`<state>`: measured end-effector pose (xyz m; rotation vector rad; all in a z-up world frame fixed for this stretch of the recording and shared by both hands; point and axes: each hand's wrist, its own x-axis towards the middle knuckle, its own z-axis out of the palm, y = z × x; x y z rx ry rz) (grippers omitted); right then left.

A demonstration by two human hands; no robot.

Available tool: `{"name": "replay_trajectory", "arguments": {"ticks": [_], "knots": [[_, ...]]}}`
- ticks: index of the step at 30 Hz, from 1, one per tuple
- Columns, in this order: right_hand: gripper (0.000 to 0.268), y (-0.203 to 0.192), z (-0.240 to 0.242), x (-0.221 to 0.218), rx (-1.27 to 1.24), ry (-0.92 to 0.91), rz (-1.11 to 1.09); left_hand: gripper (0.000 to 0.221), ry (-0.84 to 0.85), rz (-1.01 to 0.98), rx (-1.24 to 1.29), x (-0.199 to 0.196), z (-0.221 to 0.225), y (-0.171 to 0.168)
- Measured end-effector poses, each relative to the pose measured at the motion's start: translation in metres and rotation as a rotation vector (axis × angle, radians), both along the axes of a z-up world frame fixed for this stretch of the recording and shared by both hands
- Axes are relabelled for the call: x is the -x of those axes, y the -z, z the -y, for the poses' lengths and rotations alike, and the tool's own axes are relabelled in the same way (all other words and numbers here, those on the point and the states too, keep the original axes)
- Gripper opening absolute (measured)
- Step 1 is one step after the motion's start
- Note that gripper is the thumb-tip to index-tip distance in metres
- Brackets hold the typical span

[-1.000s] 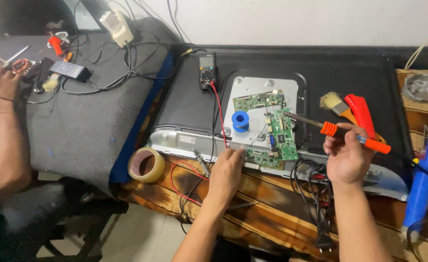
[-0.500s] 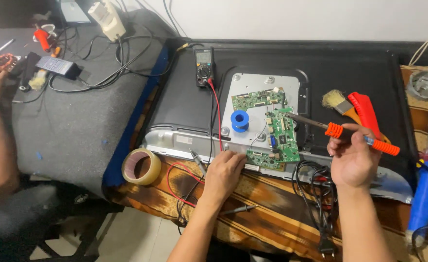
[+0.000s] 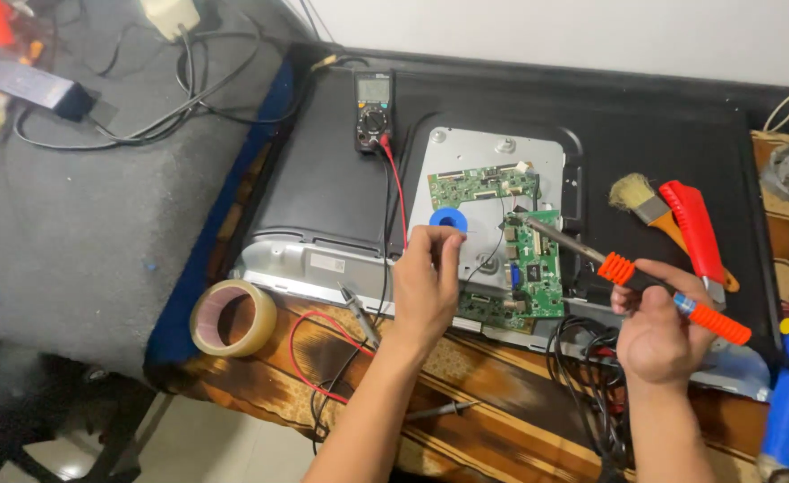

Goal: Repairing a television by soldering components on the circuit board and testing with a multimeter

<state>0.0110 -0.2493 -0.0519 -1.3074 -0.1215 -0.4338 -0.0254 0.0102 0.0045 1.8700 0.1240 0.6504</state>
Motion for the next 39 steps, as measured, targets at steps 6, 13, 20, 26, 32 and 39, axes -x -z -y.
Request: {"name": "replay_trajectory", "arguments": {"ticks": [6, 13, 20, 26, 32, 39], "knots": [[0.047, 0.021, 0.008, -0.002, 0.121, 0.028, 0.113, 0.008, 0.003, 0.130, -0.100, -0.004, -0.003, 0.018], [0.050, 0.009, 0.005, 0.013, 0.332, -0.022, 0.166, 0.011, 0.089, 0.111, -0.032, 0.002, 0.002, 0.022], [0.049, 0.005, 0.002, 0.012, 0.368, -0.031, 0.245, 0.012, 0.033, 0.092, 0.144, -0.003, 0.004, 0.025], [0.043, -0.013, -0.005, 0.015, 0.431, -0.103, 0.240, 0.010, 0.042, 0.122, 0.149, -0.003, 0.004, 0.025], [0.041, -0.020, -0.008, 0.014, 0.473, -0.126, 0.279, 0.009, 0.051, 0.132, 0.132, -0.001, 0.005, 0.024], [0.042, -0.026, -0.010, 0.017, 0.520, -0.140, 0.245, 0.006, 0.027, 0.151, 0.112, -0.001, 0.005, 0.023]]}}
